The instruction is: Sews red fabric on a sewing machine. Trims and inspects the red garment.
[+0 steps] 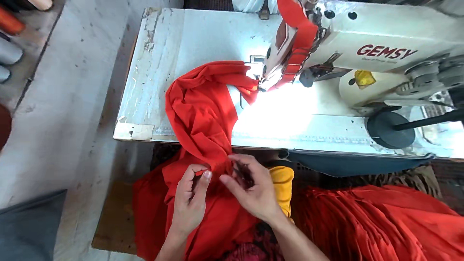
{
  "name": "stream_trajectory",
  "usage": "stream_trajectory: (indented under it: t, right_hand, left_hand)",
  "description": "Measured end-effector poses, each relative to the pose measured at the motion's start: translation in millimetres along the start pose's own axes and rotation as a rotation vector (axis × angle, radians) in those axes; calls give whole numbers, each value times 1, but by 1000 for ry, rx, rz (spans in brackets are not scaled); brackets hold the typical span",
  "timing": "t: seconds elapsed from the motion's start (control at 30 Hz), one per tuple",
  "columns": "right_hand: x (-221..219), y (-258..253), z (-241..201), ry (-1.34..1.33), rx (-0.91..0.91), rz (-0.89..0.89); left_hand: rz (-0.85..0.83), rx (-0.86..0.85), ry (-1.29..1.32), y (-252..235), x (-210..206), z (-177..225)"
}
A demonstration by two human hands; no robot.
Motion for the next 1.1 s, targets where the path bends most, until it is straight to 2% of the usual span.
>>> stream_trajectory:
  t: [0.17, 0.27, 0.33, 0.4, 0.43, 0.5, 0.53, 0.57, 0.63, 0.77, 0.87, 1.0, 1.1]
  right_hand:
    - [-16, -2, -9, 56, 119, -14]
    - [4, -5, -1, 5, 45, 56]
    - [31, -3, 10, -51, -43, 170]
    - [62, -1, 24, -204, -105, 270]
    - [76, -1, 32, -363, -129, 294]
    - [91, 2, 46, -722, -201, 308]
    - [91, 3, 49, -820, -223, 274]
    - [86, 4, 50, -808, -247, 220]
    - [63, 9, 48, -530, -304, 100]
    - [-3, 8, 26, -75, -157, -60]
    - [-26, 0, 22, 53, -115, -83]
    - [-10, -3, 22, -12, -71, -149]
    - [40, 11, 41, 77, -89, -65]
  left_hand:
    - [-14, -6, 4, 1, -1, 1]
    - [28, 5, 40, 1, 11, -4]
    - [64, 23, 112, 1, 21, -9]
    - [100, 32, 189, 0, 30, -13]
    - [115, 34, 219, -1, 34, -15]
    - [141, 42, 262, -2, 40, -17]
    - [152, 54, 282, -2, 41, -17]
    - [157, 64, 302, -2, 41, -18]
    - [154, 71, 316, -3, 37, -17]
    - [109, 30, 221, -5, 24, -12]
    - [65, 5, 133, 0, 19, -7]
    - [105, -1, 153, -1, 37, -8]
    - [202, -13, 221, -3, 61, -5]
Point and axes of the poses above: each hand's wrist, its own y-axis away from the middle knuckle, its own x-axis out of the back of the hand, z = x × y, the point moved 9 cm from there along -y, towards the middle knuckle, and after that the axes turned 8 degrees about y, right-handed, at the moved point
